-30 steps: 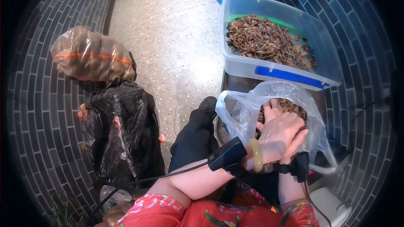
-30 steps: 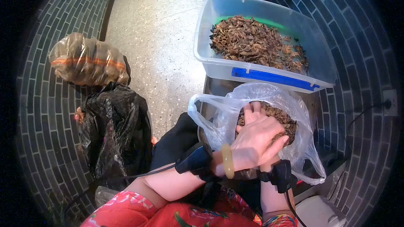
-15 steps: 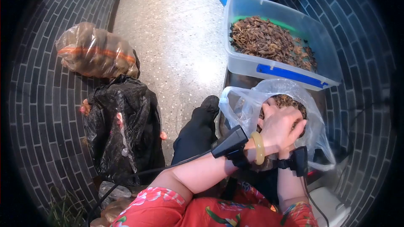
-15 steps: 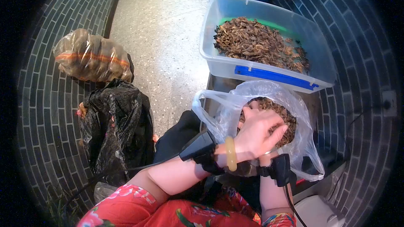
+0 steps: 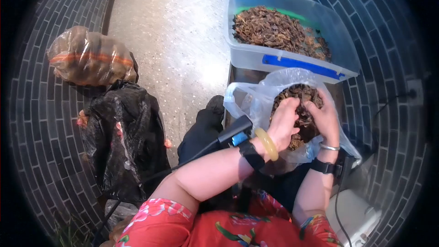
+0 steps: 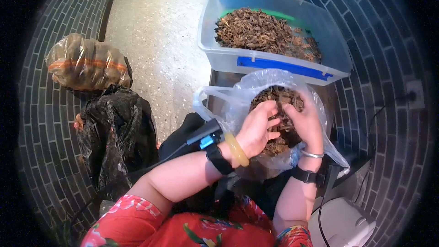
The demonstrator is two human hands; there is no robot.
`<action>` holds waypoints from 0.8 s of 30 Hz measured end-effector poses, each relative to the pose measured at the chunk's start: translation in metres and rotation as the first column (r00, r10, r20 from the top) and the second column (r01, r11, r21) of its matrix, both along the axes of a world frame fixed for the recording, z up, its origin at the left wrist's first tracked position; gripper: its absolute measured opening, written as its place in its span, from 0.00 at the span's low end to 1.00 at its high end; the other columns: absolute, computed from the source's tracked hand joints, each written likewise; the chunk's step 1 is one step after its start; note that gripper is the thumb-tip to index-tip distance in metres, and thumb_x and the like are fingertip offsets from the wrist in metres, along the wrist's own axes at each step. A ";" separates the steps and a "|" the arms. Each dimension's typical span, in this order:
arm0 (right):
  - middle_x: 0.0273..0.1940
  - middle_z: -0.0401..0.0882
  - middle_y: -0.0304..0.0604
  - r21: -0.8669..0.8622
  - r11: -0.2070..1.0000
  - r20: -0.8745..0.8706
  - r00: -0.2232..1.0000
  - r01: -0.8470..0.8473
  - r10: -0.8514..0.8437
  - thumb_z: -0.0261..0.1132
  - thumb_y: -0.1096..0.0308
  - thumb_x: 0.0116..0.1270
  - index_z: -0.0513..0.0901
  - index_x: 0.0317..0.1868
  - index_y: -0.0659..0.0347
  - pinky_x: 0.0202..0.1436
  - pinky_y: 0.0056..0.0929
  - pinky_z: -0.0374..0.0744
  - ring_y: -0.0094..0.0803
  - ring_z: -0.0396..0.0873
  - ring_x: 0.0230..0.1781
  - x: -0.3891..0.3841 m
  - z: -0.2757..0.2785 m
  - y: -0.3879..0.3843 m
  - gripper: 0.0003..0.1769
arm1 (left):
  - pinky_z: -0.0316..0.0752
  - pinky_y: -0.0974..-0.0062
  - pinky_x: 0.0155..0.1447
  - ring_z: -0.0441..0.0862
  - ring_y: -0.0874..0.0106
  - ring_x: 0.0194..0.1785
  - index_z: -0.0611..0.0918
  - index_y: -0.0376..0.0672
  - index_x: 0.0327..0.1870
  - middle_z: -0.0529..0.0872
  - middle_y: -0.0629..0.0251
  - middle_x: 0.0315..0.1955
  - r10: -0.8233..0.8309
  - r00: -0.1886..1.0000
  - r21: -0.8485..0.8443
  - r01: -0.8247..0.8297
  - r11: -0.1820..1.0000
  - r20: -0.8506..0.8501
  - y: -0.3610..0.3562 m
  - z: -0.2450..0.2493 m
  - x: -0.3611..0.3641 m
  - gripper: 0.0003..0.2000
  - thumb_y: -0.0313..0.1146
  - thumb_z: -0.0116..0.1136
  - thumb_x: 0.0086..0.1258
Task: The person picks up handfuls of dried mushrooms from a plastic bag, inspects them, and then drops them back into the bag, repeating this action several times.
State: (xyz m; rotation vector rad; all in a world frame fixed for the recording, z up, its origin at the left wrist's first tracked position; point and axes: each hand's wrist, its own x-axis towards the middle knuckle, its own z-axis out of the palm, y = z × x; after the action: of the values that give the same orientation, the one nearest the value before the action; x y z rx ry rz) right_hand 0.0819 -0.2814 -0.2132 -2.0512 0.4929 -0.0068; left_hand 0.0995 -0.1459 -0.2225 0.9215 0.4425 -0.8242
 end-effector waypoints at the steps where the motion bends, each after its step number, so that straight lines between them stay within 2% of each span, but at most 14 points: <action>1: 0.45 0.78 0.45 0.108 0.994 0.021 0.999 -0.034 0.032 0.63 0.72 0.55 0.73 0.53 0.68 0.50 0.26 0.73 0.29 0.76 0.45 0.000 0.002 0.003 0.23 | 0.64 0.64 0.50 0.71 0.71 0.43 0.71 0.51 0.52 0.74 0.68 0.42 -0.075 0.988 -0.153 0.054 0.987 -0.135 -0.001 -0.004 0.007 0.16 0.47 0.40 0.68; 2: 0.44 0.78 0.42 0.216 0.974 0.031 0.998 -0.063 0.058 0.63 0.72 0.55 0.72 0.53 0.68 0.49 0.25 0.73 0.25 0.75 0.44 -0.003 0.004 0.006 0.24 | 0.64 0.61 0.53 0.72 0.68 0.45 0.71 0.51 0.52 0.75 0.66 0.43 -0.165 0.949 -0.309 0.078 0.948 -0.269 -0.002 -0.008 0.010 0.18 0.49 0.39 0.68; 3: 0.44 0.78 0.41 0.201 0.970 0.028 0.991 -0.136 0.133 0.63 0.73 0.54 0.71 0.53 0.69 0.49 0.24 0.73 0.24 0.75 0.44 -0.001 0.008 0.007 0.24 | 0.64 0.58 0.54 0.73 0.66 0.47 0.71 0.51 0.52 0.76 0.64 0.45 -0.180 0.945 -0.339 0.081 0.937 -0.271 0.000 0.000 0.011 0.19 0.50 0.37 0.68; 4: 0.45 0.77 0.41 0.342 0.932 -0.005 0.991 -0.122 0.132 0.65 0.73 0.53 0.72 0.53 0.69 0.49 0.23 0.73 0.24 0.74 0.44 -0.001 0.013 0.008 0.25 | 0.63 0.54 0.55 0.73 0.63 0.50 0.71 0.51 0.52 0.76 0.63 0.47 -0.194 0.945 -0.373 0.086 0.924 -0.263 0.001 0.008 0.016 0.20 0.52 0.36 0.68; 6: 0.46 0.77 0.41 0.182 0.965 0.009 0.981 -0.190 0.191 0.67 0.73 0.53 0.72 0.54 0.69 0.51 0.24 0.72 0.23 0.73 0.46 -0.005 0.004 -0.003 0.26 | 0.65 0.48 0.55 0.75 0.61 0.50 0.74 0.49 0.49 0.79 0.62 0.45 -0.192 0.947 -0.465 0.052 0.884 -0.258 -0.001 -0.004 0.021 0.20 0.51 0.35 0.69; 7: 0.48 0.76 0.43 0.288 0.929 0.051 0.972 -0.232 0.228 0.68 0.69 0.54 0.73 0.54 0.69 0.53 0.25 0.71 0.25 0.73 0.48 -0.005 0.011 -0.001 0.26 | 0.66 0.47 0.55 0.76 0.61 0.49 0.74 0.49 0.48 0.79 0.62 0.45 -0.162 0.954 -0.505 0.014 0.863 -0.251 -0.004 -0.012 0.023 0.19 0.50 0.35 0.70; 8: 0.48 0.76 0.43 0.282 0.931 0.037 0.973 -0.230 0.229 0.68 0.69 0.54 0.73 0.54 0.69 0.53 0.25 0.71 0.25 0.73 0.48 -0.007 0.015 -0.002 0.26 | 0.67 0.46 0.54 0.76 0.61 0.49 0.75 0.49 0.47 0.80 0.62 0.44 -0.131 0.960 -0.542 -0.024 0.840 -0.246 -0.006 -0.019 0.023 0.18 0.49 0.35 0.70; 10: 0.50 0.75 0.44 0.500 0.836 0.132 0.974 -0.225 0.184 0.67 0.67 0.56 0.73 0.53 0.69 0.56 0.26 0.69 0.27 0.72 0.51 -0.005 0.020 -0.005 0.25 | 0.68 0.44 0.53 0.75 0.60 0.51 0.75 0.48 0.45 0.79 0.60 0.45 -0.093 0.970 -0.596 -0.060 0.801 -0.223 -0.005 -0.019 0.026 0.17 0.46 0.34 0.71; 11: 0.50 0.75 0.46 0.513 0.832 0.220 0.969 -0.210 0.109 0.61 0.63 0.63 0.73 0.54 0.69 0.58 0.27 0.67 0.29 0.73 0.52 -0.007 0.005 -0.015 0.23 | 0.68 0.44 0.54 0.75 0.59 0.51 0.74 0.47 0.46 0.78 0.59 0.46 -0.094 0.966 -0.591 -0.070 0.803 -0.242 -0.006 -0.017 0.027 0.16 0.45 0.35 0.71; 12: 0.50 0.75 0.46 0.510 0.834 0.218 0.970 -0.209 0.109 0.61 0.63 0.63 0.73 0.54 0.69 0.58 0.27 0.67 0.29 0.73 0.52 -0.006 0.008 -0.017 0.23 | 0.68 0.44 0.54 0.75 0.58 0.52 0.74 0.46 0.46 0.78 0.58 0.46 -0.097 0.961 -0.586 -0.077 0.807 -0.259 -0.007 -0.016 0.028 0.16 0.44 0.35 0.71; 14: 0.50 0.76 0.47 0.693 0.712 0.225 0.972 -0.114 -0.063 0.54 0.60 0.69 0.73 0.54 0.70 0.59 0.29 0.67 0.30 0.72 0.52 -0.004 0.014 -0.017 0.22 | 0.68 0.45 0.55 0.74 0.57 0.52 0.73 0.45 0.47 0.77 0.57 0.48 -0.107 0.961 -0.567 -0.059 0.821 -0.255 -0.006 -0.014 0.028 0.16 0.43 0.35 0.71; 15: 0.50 0.76 0.48 0.710 0.701 0.201 0.973 -0.068 -0.109 0.49 0.55 0.72 0.73 0.53 0.70 0.59 0.32 0.67 0.32 0.72 0.52 -0.003 0.014 -0.017 0.24 | 0.68 0.45 0.55 0.74 0.56 0.53 0.73 0.44 0.47 0.77 0.56 0.49 -0.114 0.961 -0.547 -0.044 0.836 -0.252 -0.005 -0.013 0.028 0.16 0.43 0.35 0.71; 22: 0.51 0.76 0.45 0.760 0.649 0.194 0.955 -0.002 -0.224 0.48 0.48 0.70 0.73 0.53 0.68 0.62 0.33 0.63 0.33 0.71 0.54 0.004 0.010 -0.011 0.29 | 0.68 0.47 0.57 0.74 0.55 0.55 0.72 0.39 0.50 0.76 0.53 0.51 -0.154 0.964 -0.659 -0.029 0.752 -0.217 -0.003 -0.016 0.034 0.19 0.42 0.32 0.71; 24: 0.51 0.76 0.45 0.726 0.684 0.235 0.960 -0.067 -0.155 0.52 0.50 0.69 0.73 0.54 0.68 0.61 0.32 0.65 0.32 0.71 0.53 0.002 0.017 -0.003 0.27 | 0.69 0.47 0.57 0.74 0.56 0.54 0.71 0.39 0.51 0.77 0.53 0.50 -0.152 0.962 -0.651 -0.032 0.758 -0.225 -0.003 -0.014 0.035 0.19 0.42 0.32 0.71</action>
State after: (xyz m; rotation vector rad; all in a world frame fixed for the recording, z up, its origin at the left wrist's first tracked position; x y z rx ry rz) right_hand 0.0841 -0.2840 -0.1966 -1.2086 0.2926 -0.1120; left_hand 0.1343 -0.1485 -0.2366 0.1668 0.3162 -1.0756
